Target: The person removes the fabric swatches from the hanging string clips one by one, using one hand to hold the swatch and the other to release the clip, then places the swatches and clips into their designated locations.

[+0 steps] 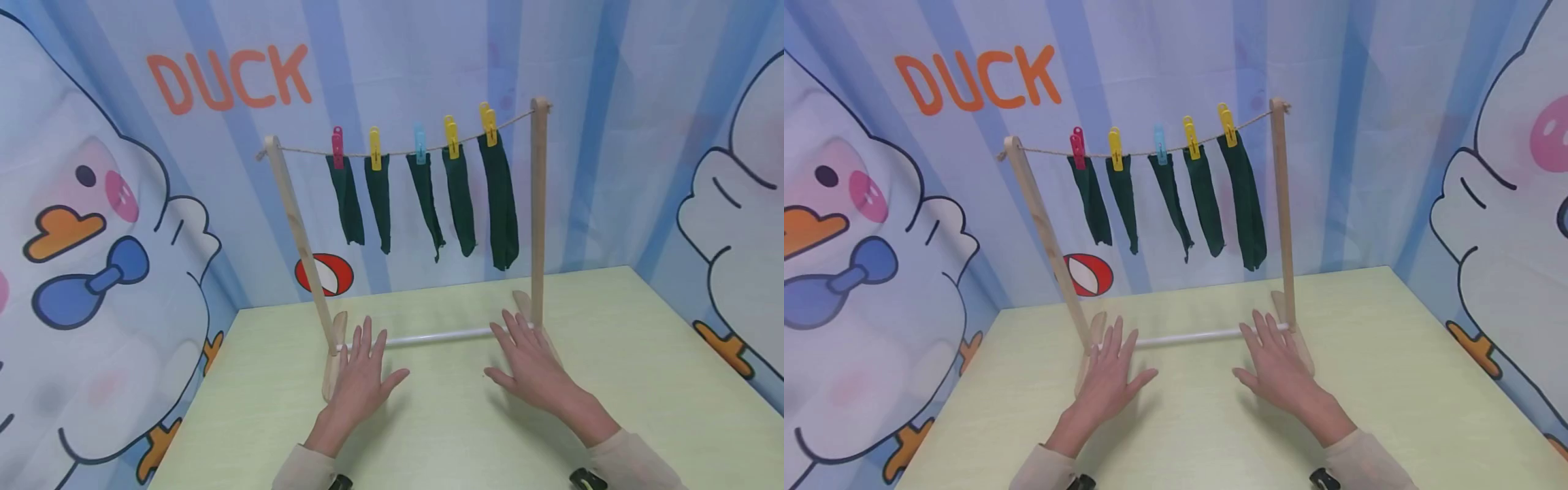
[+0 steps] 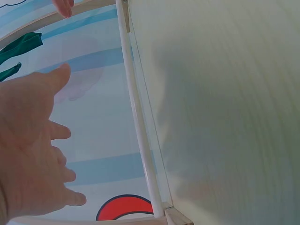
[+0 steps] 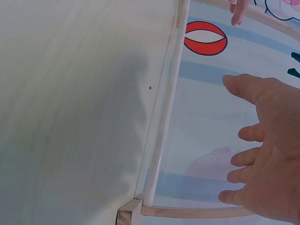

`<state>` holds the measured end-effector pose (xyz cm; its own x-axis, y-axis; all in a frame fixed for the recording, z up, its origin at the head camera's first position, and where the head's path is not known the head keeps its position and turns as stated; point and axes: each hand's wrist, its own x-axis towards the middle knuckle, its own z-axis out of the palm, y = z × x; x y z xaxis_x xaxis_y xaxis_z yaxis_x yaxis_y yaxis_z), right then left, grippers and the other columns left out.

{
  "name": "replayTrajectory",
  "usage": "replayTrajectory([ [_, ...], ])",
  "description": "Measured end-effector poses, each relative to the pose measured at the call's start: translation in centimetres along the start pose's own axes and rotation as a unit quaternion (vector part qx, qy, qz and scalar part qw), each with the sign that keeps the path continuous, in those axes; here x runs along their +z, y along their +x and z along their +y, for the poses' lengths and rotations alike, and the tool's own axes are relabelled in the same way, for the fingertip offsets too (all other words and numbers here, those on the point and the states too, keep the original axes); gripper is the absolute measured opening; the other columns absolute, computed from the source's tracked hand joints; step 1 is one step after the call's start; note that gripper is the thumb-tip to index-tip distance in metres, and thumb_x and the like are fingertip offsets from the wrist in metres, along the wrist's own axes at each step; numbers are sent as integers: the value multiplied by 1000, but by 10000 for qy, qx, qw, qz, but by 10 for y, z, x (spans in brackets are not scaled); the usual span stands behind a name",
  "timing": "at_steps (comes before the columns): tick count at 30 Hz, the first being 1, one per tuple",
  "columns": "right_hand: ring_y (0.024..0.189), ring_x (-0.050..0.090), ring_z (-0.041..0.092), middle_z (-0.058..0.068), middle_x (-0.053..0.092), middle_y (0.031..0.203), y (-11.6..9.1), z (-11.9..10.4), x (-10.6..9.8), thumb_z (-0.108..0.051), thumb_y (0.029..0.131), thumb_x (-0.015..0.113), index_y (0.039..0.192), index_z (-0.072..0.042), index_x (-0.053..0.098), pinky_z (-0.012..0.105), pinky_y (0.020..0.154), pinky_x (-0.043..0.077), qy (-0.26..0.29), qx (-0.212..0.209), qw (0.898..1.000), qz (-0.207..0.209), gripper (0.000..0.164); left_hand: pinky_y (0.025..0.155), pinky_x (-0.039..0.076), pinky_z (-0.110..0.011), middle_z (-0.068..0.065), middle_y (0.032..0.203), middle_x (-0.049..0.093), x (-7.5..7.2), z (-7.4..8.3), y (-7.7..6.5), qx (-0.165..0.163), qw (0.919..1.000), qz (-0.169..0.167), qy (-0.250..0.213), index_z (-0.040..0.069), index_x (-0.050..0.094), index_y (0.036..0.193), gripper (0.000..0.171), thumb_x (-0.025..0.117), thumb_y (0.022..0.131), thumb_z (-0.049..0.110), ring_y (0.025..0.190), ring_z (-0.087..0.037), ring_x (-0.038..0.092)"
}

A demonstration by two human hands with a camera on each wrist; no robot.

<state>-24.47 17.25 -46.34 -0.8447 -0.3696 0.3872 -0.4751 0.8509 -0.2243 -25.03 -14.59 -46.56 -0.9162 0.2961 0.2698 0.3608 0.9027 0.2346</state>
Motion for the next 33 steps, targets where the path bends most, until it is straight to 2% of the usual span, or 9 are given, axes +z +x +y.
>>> replayTrajectory([
  [10,140,26,54,33,30,153,3,-3,2,-34,89,75,144,7,43,70,109,21,32,-70,10000,-16,76,113,19,-65,-23,164,10,0,-9,-7,-49,10000,67,-35,3,35,154,81,58,97,54,149,-44,13],
  [15,139,28,55,33,32,152,3,-4,8,-33,88,76,143,7,44,69,109,23,91,-149,9998,68,75,112,21,-65,-23,164,11,2,-13,-12,-110,9999,99,-81,3,35,154,80,58,97,54,149,-43,14],
  [20,132,42,50,33,38,148,6,-7,8,-30,88,77,141,9,47,61,104,38,261,-285,9992,88,72,112,24,-64,-22,164,13,3,-14,-12,-81,9995,24,-310,3,32,155,80,58,97,54,149,-43,16],
  [24,124,54,42,30,37,151,19,-17,-9,-29,90,76,143,6,46,50,91,52,496,-310,9983,62,71,110,32,-59,-18,164,14,-3,-15,-3,-202,9979,63,-616,5,29,156,83,55,97,57,147,-40,24],
  [26,123,56,41,28,35,153,29,-24,-19,-27,91,76,144,4,45,47,86,55,618,-342,9974,108,70,108,35,-58,-14,164,18,-11,-16,2,-422,9939,208,-1000,9,29,157,81,57,97,57,147,-36,27],
  [29,123,56,40,24,36,154,46,-35,-34,-26,92,74,145,2,45,45,84,56,724,-438,9960,272,67,104,42,-55,-9,158,33,-26,-18,8,-672,9804,574,-1761,14,34,155,74,59,97,52,141,-29,38],
  [31,123,57,40,23,37,154,56,-42,-42,-25,93,74,145,0,45,44,83,57,771,-510,9949,405,65,101,44,-55,-7,153,41,-35,-20,12,-700,9710,819,-2135,14,37,153,70,59,98,50,136,-27,45],
  [33,122,58,40,21,39,154,65,-49,-49,-25,93,73,145,-1,46,41,79,58,779,-588,9940,504,63,100,46,-53,-6,149,45,-43,-21,15,-665,9660,989,-2294,13,39,152,68,58,99,51,131,-27,50],
])
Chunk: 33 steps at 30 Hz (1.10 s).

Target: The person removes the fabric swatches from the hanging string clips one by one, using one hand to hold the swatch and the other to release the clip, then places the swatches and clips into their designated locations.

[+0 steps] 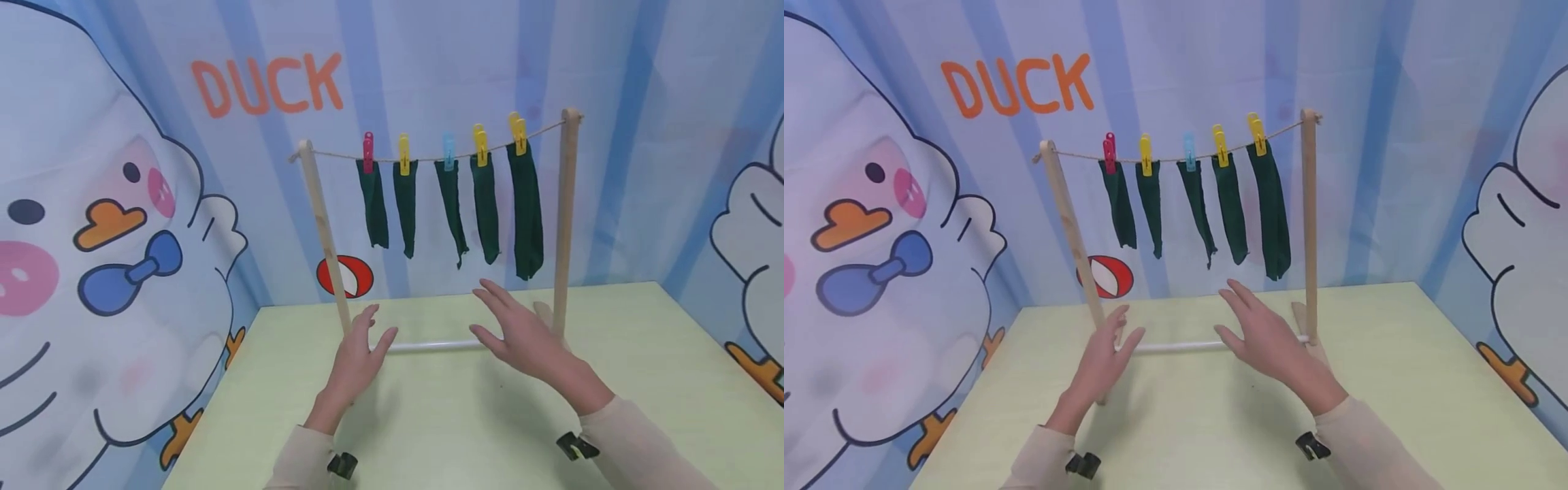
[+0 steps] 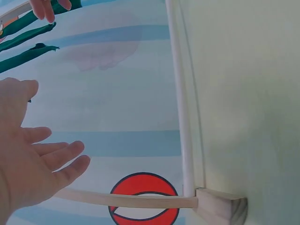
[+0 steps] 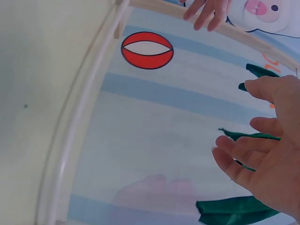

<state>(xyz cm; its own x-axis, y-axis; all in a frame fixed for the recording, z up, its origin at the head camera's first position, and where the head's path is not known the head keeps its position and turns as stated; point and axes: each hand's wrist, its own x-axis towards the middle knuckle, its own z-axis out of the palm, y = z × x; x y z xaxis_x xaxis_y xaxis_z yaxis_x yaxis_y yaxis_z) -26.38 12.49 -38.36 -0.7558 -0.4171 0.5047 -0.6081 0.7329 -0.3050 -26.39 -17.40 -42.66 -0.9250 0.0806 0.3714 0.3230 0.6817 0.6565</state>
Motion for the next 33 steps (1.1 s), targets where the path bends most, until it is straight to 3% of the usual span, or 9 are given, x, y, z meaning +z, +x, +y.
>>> replayTrajectory([
  [8,129,53,37,19,40,154,25,-17,-5,-25,94,72,145,-1,47,44,87,55,99,-271,9995,96,62,98,48,-51,-6,150,46,-12,6,9,120,9977,321,-587,15,40,151,65,58,99,50,128,-30,54],
  [11,129,54,36,19,41,153,30,-21,-6,-25,94,72,145,-1,48,44,88,54,189,-326,9992,164,61,97,49,-51,-7,150,47,-16,6,13,209,9973,355,-615,14,40,150,64,58,99,49,126,-31,56],
  [17,112,66,31,20,47,148,37,-25,-7,-21,93,73,142,0,50,42,86,56,476,-557,9964,425,58,97,49,-49,-7,149,47,-26,7,19,232,9962,449,-704,13,40,150,61,58,100,45,124,-26,58],
  [23,96,70,24,18,56,140,46,-30,-8,-15,93,73,137,0,55,37,74,59,985,-768,9890,797,50,96,51,-48,-5,148,47,-33,14,30,241,9960,530,-678,14,39,151,61,60,100,41,121,-26,59],
  [33,80,69,18,17,66,124,82,-46,-20,-8,92,72,126,2,63,34,67,58,1186,-1358,9728,1457,37,90,54,-46,-11,141,52,-43,28,60,701,9947,694,-307,9,41,149,59,60,101,37,113,-31,62],
])
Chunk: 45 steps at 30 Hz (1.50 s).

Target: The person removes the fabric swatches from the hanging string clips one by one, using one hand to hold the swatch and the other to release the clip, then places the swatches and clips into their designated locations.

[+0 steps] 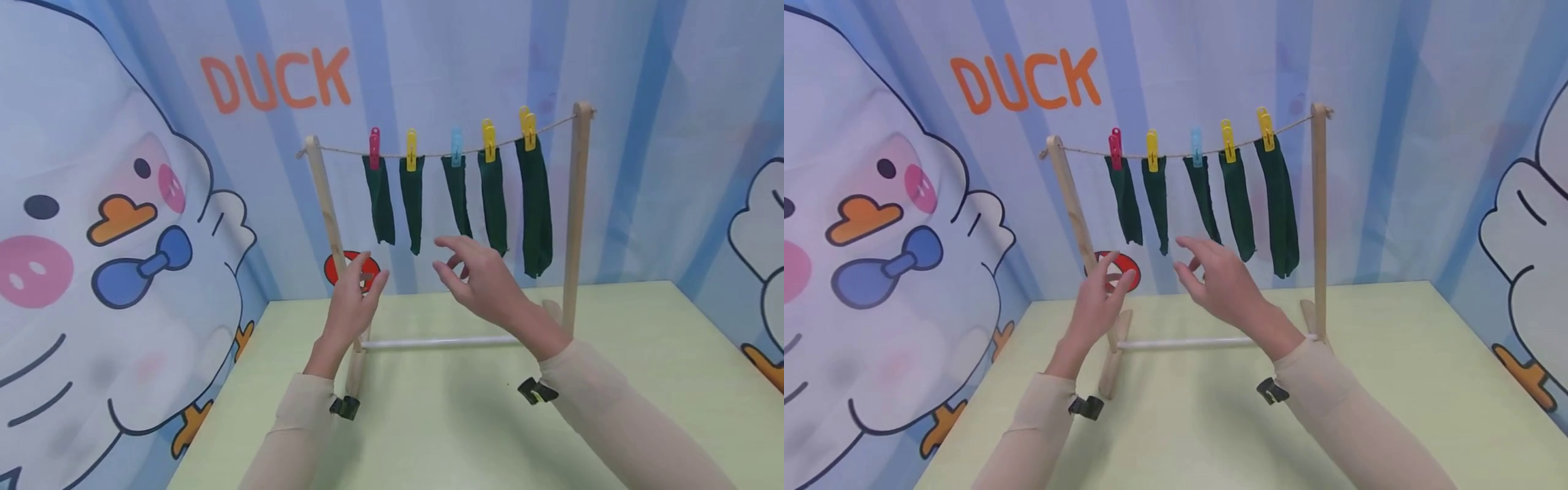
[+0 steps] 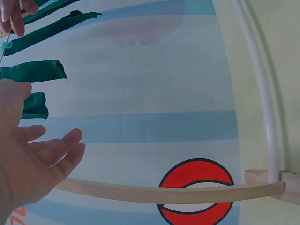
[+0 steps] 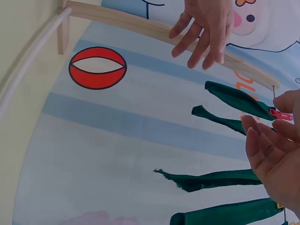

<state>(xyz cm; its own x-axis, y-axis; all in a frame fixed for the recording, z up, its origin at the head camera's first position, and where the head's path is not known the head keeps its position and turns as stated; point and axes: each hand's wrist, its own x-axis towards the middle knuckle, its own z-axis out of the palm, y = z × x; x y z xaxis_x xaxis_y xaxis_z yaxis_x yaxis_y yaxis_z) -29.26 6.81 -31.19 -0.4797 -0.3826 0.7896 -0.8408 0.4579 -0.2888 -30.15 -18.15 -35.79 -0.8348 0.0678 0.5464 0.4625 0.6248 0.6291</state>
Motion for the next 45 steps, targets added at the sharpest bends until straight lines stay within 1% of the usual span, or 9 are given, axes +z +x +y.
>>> replayTrajectory([
  [7,80,70,18,16,68,121,22,-5,5,-9,94,69,123,2,65,33,68,58,337,77,9990,292,31,85,56,-43,-11,139,54,-4,3,9,150,9991,23,394,7,40,150,62,58,101,40,110,-28,61],
  [12,79,70,20,16,68,120,36,-8,6,-8,95,69,122,4,65,35,69,58,466,99,9982,363,30,80,57,-39,-11,118,64,-7,3,15,114,9999,56,18,7,40,150,63,57,101,42,94,-22,64],
  [19,75,68,19,15,68,121,63,-13,1,-8,95,68,124,3,65,35,69,58,414,-32,9980,484,31,87,54,-39,-6,148,50,-11,7,28,101,9977,209,-631,7,42,150,61,54,102,44,96,-20,65],
  [23,70,61,16,13,67,124,78,-17,-1,-7,97,66,128,1,63,30,66,55,359,11,9972,658,32,86,55,-38,-7,147,51,-10,8,34,54,9978,264,-612,8,42,149,60,52,103,45,98,-22,65],
  [27,69,56,15,13,66,126,90,-22,1,-7,97,65,130,0,62,27,63,53,357,-19,9971,677,34,84,56,-37,-9,149,49,-9,7,37,-12,9972,120,-744,8,41,150,60,50,104,45,97,-24,67],
  [31,67,54,15,14,65,126,103,-26,3,-9,98,64,132,1,61,26,63,51,332,-143,9975,603,35,81,56,-35,-8,149,48,-9,5,38,-43,9953,-13,-965,9,39,152,63,51,103,46,91,-22,69],
  [36,62,51,16,14,66,124,119,-29,3,-11,100,62,133,1,60,26,62,49,262,-189,9970,703,35,73,56,-31,-6,148,50,-12,6,41,-74,9936,27,-1131,12,38,152,63,53,102,47,79,-18,69],
  [41,59,51,15,13,64,130,132,-30,2,-13,101,61,138,0,55,25,62,48,240,-179,9964,788,40,73,56,-30,-7,146,52,-14,12,46,-188,9887,-6,-1488,15,40,151,63,55,101,49,68,-27,64],
  [45,59,51,16,14,59,136,141,-30,1,-14,101,61,141,0,52,26,63,50,200,-137,9974,677,43,75,56,-31,-6,148,50,-15,18,51,-233,9861,59,-1644,17,40,152,63,54,100,51,68,-31,62],
])
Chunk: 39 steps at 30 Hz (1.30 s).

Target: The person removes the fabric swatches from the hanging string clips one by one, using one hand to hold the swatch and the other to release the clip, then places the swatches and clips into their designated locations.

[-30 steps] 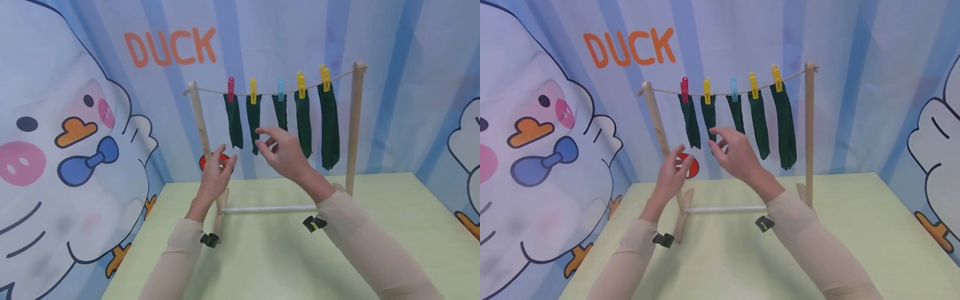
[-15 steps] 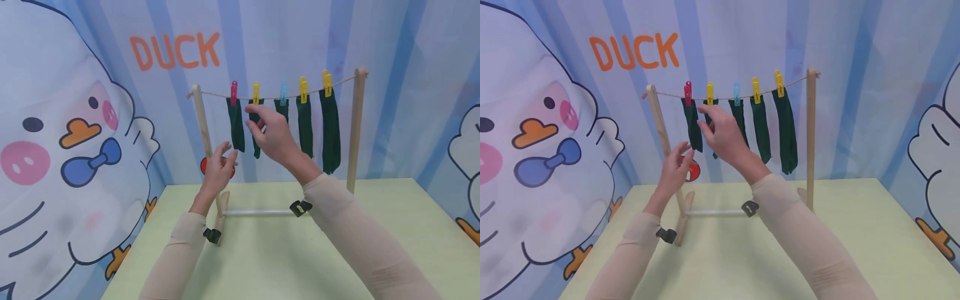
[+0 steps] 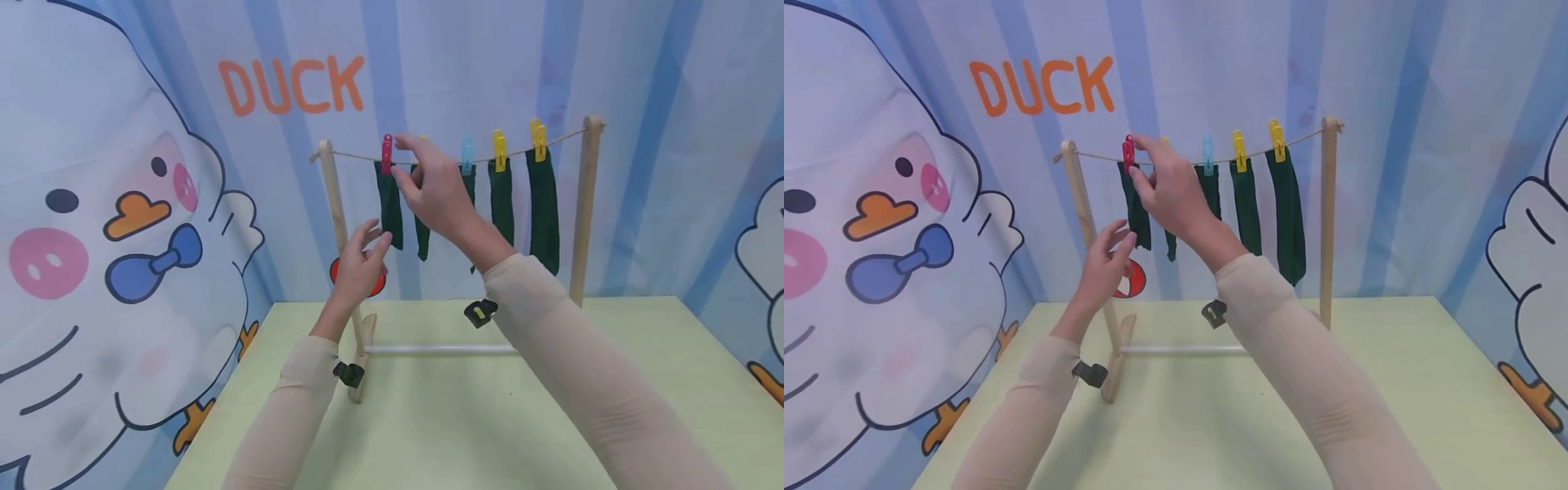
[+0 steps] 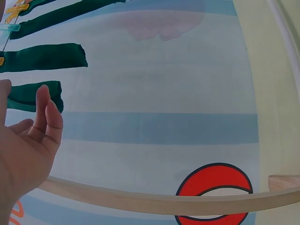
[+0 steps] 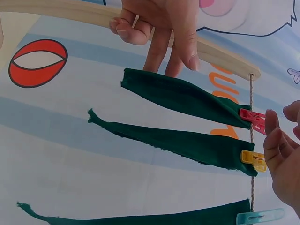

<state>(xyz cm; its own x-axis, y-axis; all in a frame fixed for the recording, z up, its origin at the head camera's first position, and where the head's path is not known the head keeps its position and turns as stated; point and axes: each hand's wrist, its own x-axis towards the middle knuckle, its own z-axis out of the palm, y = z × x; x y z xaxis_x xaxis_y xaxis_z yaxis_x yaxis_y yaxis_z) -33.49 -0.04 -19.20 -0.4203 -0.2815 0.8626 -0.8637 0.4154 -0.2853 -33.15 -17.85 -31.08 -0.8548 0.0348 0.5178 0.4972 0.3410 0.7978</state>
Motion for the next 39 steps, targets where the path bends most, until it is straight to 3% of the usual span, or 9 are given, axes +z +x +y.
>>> replayTrajectory([
  [7,61,55,18,14,52,141,20,-4,1,-17,100,62,147,-3,45,25,71,53,-125,338,9988,-332,51,69,55,-27,-3,148,51,2,4,8,-97,9992,68,-377,17,40,151,60,51,102,49,73,-33,65],
  [11,95,66,21,15,47,147,29,-9,2,-21,101,61,149,-2,40,26,87,53,-211,651,9961,-560,56,62,52,-24,-5,144,54,3,5,10,-181,9974,51,-690,15,39,151,60,53,102,47,72,-26,65],
  [14,130,51,23,13,42,153,34,-11,3,-23,102,59,151,-2,37,30,103,44,-455,977,9911,-776,58,60,50,-25,-6,140,57,6,6,10,-246,9954,-14,-931,17,39,150,58,58,101,42,71,-23,64],
  [17,141,40,22,12,39,155,38,-13,3,-25,103,57,153,-3,35,31,110,37,-630,1279,9846,-1014,59,60,50,-26,-6,134,59,9,7,10,-283,9931,-60,-1140,18,39,148,56,62,100,36,70,-21,64],
  [21,105,66,16,14,43,149,41,-16,4,-27,104,54,155,-4,30,29,102,45,-482,1607,9764,-1360,61,64,52,-28,-9,128,62,9,4,11,-184,9900,-79,-1399,15,40,148,53,62,101,27,76,-19,68],
  [24,70,67,13,14,50,137,42,-18,4,-28,106,51,157,-5,27,27,90,52,-288,1793,9717,-1508,61,75,55,-35,-14,123,65,8,2,12,-92,9882,-118,-1525,12,42,146,48,60,102,20,88,-22,70],
  [26,69,65,13,13,53,131,41,-18,4,-26,106,50,156,-5,27,26,82,54,-135,1854,9708,-1519,59,85,54,-43,-17,120,66,8,2,11,-62,9874,-142,-1573,9,44,145,46,59,103,18,98,-27,69],
  [30,70,62,17,10,50,143,40,-16,2,-22,108,47,156,-6,31,25,71,52,111,1989,9691,-1457,53,94,49,-54,-20,124,65,9,2,11,-53,9880,-155,-1536,4,47,143,43,55,105,22,109,-36,65],
  [39,75,61,18,9,51,145,40,-14,2,-21,108,47,153,-7,37,22,72,52,203,2286,9636,-1371,49,89,54,-44,-14,123,67,11,3,13,-388,9885,-18,-1463,4,58,133,40,41,109,31,106,-29,69],
])
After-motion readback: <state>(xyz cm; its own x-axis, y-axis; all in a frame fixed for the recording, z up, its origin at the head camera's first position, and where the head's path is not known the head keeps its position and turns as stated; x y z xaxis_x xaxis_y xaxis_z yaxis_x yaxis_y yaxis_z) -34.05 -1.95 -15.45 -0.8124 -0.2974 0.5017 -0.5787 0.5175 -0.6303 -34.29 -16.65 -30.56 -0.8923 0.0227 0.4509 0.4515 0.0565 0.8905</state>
